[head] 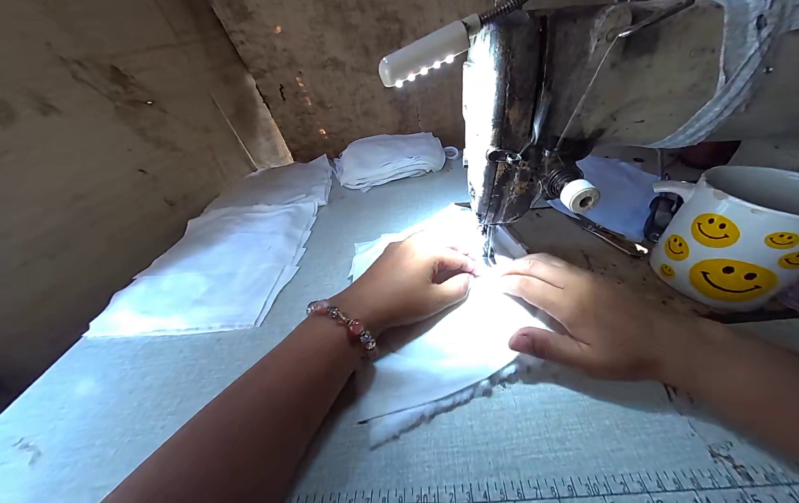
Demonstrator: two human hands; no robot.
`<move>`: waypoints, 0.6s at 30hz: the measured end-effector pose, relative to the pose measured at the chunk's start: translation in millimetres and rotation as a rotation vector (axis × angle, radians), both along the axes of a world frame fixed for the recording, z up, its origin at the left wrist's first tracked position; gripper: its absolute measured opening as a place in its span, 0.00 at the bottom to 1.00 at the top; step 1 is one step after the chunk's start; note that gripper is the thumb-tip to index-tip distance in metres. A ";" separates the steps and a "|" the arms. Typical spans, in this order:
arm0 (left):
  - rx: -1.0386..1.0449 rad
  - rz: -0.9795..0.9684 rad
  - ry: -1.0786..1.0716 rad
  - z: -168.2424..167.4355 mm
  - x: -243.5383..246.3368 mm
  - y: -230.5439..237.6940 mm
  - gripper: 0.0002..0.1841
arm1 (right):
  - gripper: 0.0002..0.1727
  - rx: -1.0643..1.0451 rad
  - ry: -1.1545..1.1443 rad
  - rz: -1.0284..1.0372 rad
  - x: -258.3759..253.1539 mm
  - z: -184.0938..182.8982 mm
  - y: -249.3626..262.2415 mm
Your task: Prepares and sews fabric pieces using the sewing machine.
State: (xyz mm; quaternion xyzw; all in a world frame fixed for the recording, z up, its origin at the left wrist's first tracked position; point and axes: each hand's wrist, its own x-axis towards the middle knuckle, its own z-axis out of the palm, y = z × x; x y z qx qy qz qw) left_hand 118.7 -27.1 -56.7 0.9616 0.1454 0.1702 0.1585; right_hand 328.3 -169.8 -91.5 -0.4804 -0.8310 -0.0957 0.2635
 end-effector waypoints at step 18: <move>0.162 0.158 0.206 10.4 2.7 -13.5 0.20 | 0.42 -0.015 -0.026 0.127 -3.8 -1.6 -8.3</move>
